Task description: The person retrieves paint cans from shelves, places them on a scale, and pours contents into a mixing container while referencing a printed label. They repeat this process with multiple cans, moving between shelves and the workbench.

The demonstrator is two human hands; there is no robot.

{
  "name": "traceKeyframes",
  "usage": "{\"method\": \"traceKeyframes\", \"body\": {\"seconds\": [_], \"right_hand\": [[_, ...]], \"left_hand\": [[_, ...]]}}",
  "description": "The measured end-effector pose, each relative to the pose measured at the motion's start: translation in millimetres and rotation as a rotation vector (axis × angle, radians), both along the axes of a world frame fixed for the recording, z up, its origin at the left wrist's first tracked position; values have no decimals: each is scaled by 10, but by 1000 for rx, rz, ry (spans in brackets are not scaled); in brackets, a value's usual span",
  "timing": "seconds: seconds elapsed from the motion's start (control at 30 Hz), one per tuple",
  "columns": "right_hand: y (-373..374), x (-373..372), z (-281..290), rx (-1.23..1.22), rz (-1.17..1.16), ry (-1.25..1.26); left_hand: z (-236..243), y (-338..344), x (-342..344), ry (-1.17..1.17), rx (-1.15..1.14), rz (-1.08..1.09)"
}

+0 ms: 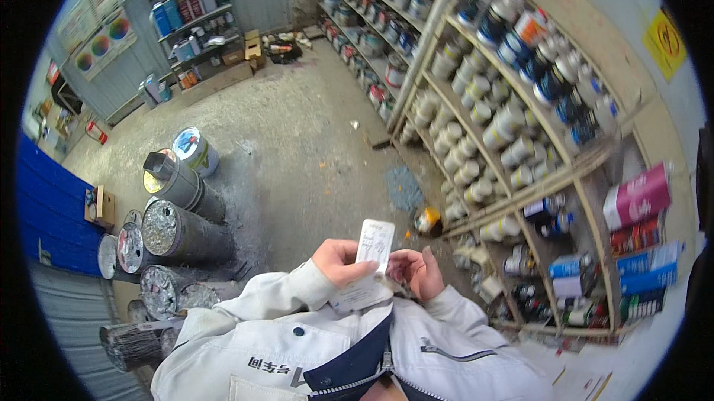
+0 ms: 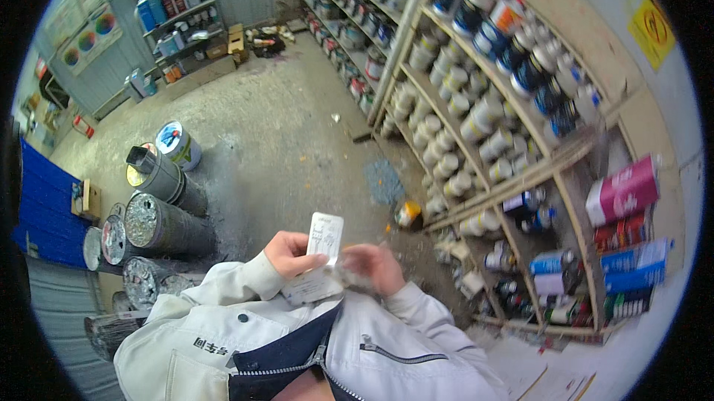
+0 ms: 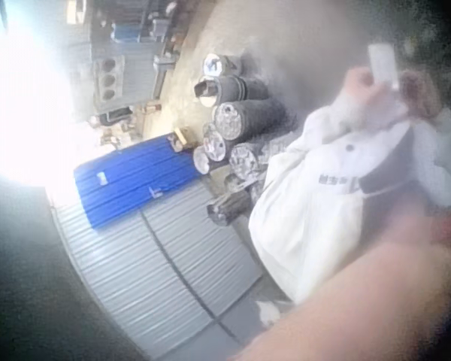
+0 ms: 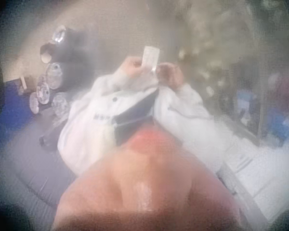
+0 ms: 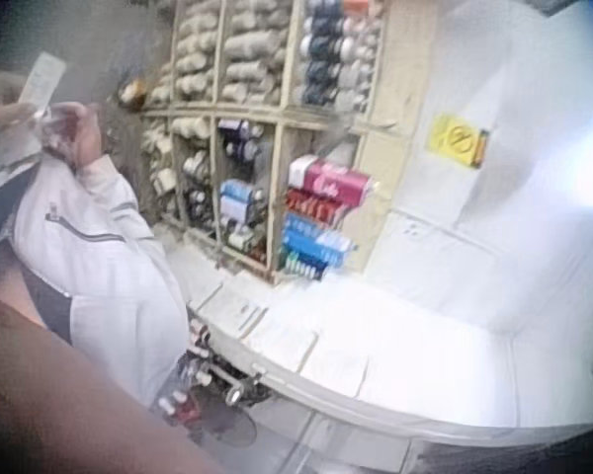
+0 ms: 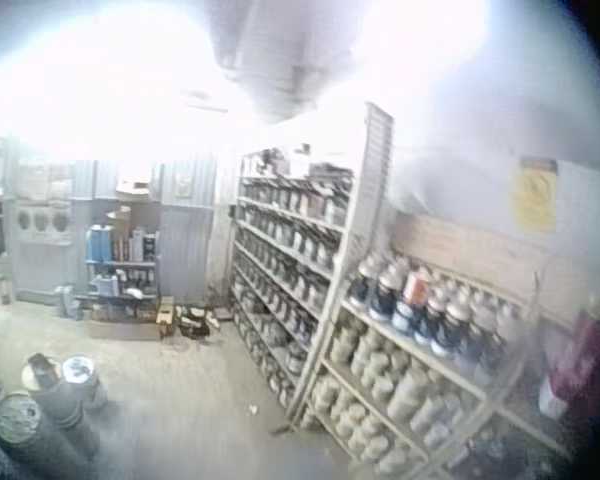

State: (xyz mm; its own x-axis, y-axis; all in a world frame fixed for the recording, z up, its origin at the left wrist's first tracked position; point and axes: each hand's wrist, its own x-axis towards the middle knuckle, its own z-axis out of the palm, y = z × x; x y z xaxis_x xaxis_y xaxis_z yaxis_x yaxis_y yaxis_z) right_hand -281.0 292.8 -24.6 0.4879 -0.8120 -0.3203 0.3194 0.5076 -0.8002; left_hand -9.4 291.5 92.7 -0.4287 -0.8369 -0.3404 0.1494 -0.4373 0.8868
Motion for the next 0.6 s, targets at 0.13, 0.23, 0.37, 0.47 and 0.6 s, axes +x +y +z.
{"method": "traceKeyframes", "body": {"seconds": [0.13,0.23,0.37,0.47,0.6], "right_hand": [[-785,19,-1310,450,-201,284],[-480,-399,-2086,798,-340,412],[-317,-1003,-2303,950,-173,1079],[-849,-1032,-2282,889,-29,1160],[-2025,-803,-2452,728,78,1216]], "left_hand": [[-32,-389,670,17,19,101],[-108,-634,1060,20,26,153],[-257,-1195,1480,87,31,228],[-321,-1708,1766,96,71,236],[-264,-2659,2175,76,9,234]]}}
